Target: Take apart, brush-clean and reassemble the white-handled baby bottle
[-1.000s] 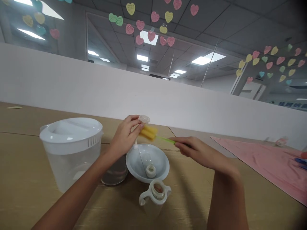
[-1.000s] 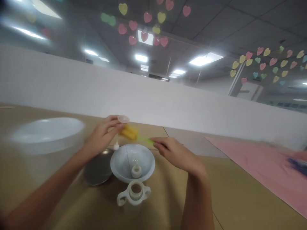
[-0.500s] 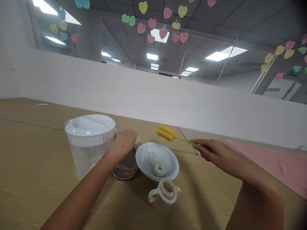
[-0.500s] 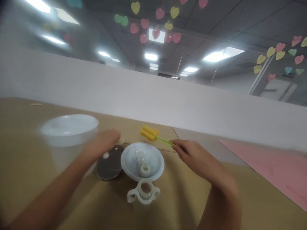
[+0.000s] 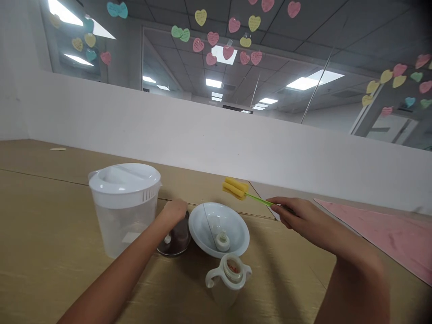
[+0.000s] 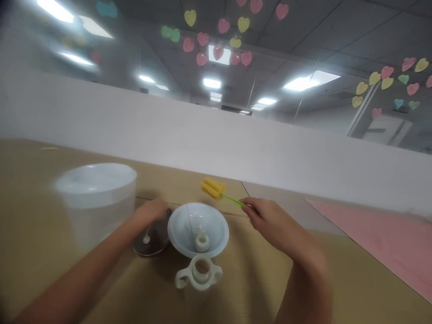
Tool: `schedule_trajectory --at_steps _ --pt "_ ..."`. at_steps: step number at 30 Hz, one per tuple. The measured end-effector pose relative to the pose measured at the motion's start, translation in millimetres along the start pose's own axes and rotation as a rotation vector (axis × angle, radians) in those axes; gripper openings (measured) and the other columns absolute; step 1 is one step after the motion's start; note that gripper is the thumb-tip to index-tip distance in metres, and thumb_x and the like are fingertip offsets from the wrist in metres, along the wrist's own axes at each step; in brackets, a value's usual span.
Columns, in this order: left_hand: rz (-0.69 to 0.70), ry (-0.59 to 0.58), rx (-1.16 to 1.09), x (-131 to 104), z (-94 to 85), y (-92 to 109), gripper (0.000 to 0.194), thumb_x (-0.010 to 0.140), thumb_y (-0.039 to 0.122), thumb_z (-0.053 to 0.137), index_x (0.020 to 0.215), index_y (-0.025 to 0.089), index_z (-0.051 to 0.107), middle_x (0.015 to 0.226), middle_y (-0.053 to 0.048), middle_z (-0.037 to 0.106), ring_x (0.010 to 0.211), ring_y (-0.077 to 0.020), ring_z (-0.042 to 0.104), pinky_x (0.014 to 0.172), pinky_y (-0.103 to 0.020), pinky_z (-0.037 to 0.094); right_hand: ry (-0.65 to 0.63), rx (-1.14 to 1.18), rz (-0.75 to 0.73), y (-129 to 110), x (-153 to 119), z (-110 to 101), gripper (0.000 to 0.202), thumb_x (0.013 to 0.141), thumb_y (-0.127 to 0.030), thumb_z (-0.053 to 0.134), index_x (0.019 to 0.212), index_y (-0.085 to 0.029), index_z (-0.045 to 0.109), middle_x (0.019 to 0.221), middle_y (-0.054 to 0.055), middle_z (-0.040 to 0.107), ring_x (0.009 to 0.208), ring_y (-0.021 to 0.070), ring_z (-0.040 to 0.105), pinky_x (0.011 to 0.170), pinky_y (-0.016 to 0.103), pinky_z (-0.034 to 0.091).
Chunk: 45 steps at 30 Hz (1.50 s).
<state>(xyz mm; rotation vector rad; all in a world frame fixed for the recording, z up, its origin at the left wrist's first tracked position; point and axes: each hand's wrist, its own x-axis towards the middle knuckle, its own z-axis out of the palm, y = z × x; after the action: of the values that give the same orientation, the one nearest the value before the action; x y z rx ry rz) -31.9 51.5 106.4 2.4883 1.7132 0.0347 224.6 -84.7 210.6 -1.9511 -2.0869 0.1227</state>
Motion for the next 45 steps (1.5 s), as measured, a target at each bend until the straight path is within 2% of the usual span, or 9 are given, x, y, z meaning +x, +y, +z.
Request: schedule_trajectory --at_steps 3,7,13,22,28,31,36,40,45 --pt "0.005 0.043 0.079 -2 -7.3 11 0.021 0.073 0.006 0.050 0.085 0.006 0.067 0.090 -0.023 0.066 0.087 -0.0307 0.064 0.071 -0.037 0.051 0.018 0.015 -0.003 -1 0 0 0.039 0.087 -0.047 0.032 0.085 -0.020 0.061 0.064 0.000 0.053 0.059 0.0138 0.050 0.055 0.024 0.041" --pt "0.175 0.114 0.100 -3 -12.8 32 0.024 0.081 0.011 0.043 0.091 0.009 0.066 0.094 -0.019 0.066 0.093 -0.0305 0.062 0.076 -0.040 0.049 0.034 0.022 0.000 -2 1 1 0.038 0.086 -0.046 0.034 0.085 -0.019 0.061 0.059 0.000 0.050 0.053 0.0126 0.046 0.048 0.023 0.035" --pt "0.419 0.134 0.050 4 19.7 59 0.030 0.085 0.031 0.046 0.108 0.017 0.058 0.108 -0.011 0.061 0.101 -0.0263 0.059 0.086 -0.037 0.047 0.050 0.054 -0.004 -7 0 3 0.035 0.085 -0.044 0.037 0.086 -0.018 0.061 0.057 0.000 0.050 0.051 0.0121 0.046 0.047 0.023 0.032" --pt "0.391 0.126 0.010 15 44.1 63 0.037 0.074 0.021 0.059 0.110 0.014 0.052 0.108 -0.014 0.057 0.092 -0.0291 0.061 0.076 -0.040 0.049 0.016 0.037 0.040 -17 0 5 0.032 0.087 -0.041 0.036 0.085 -0.019 0.059 0.058 -0.001 0.049 0.050 0.0108 0.043 0.045 0.022 0.029" --pt "0.373 0.183 -0.153 13 19.6 49 0.041 0.082 0.029 0.050 0.120 0.013 0.043 0.116 -0.013 0.055 0.101 -0.0240 0.057 0.086 -0.034 0.046 0.018 -0.031 0.131 -11 5 7 0.030 0.088 -0.030 0.029 0.078 -0.018 0.055 0.060 0.000 0.045 0.050 0.0102 0.041 0.044 0.022 0.025" --pt "0.370 0.251 -0.461 3 -7.1 39 0.043 0.083 0.040 0.045 0.118 0.016 0.045 0.109 -0.010 0.058 0.096 -0.0215 0.058 0.085 -0.033 0.046 0.013 -0.018 0.166 -8 6 6 0.028 0.088 -0.028 0.031 0.079 -0.018 0.055 0.060 0.000 0.045 0.049 0.0099 0.040 0.043 0.022 0.023" --pt "0.371 0.403 -0.887 -15 -42.8 29 0.045 0.072 0.043 0.054 0.109 0.017 0.052 0.104 -0.006 0.057 0.089 -0.0193 0.057 0.080 -0.032 0.047 -0.007 0.091 0.003 -13 -3 1 0.032 0.090 -0.037 0.032 0.089 -0.017 0.058 0.059 -0.002 0.045 0.050 0.0095 0.041 0.045 0.022 0.027" --pt "0.393 0.558 -1.138 -16 -50.8 26 0.033 0.072 0.035 0.047 0.099 0.017 0.057 0.105 -0.004 0.058 0.099 -0.0193 0.052 0.085 -0.031 0.043 -0.019 0.141 -0.130 -20 -11 -2 0.037 0.092 -0.040 0.030 0.091 -0.017 0.059 0.059 -0.002 0.044 0.052 0.0092 0.041 0.048 0.021 0.031" --pt "0.379 0.564 -1.346 -11 -46.1 30 0.042 0.079 0.046 0.035 0.093 0.013 0.058 0.096 -0.007 0.061 0.083 -0.0178 0.056 0.070 -0.029 0.048 -0.052 0.208 -0.188 -21 -11 -3 0.038 0.091 -0.041 0.033 0.093 -0.017 0.062 0.059 -0.002 0.045 0.053 0.0086 0.040 0.048 0.020 0.032"
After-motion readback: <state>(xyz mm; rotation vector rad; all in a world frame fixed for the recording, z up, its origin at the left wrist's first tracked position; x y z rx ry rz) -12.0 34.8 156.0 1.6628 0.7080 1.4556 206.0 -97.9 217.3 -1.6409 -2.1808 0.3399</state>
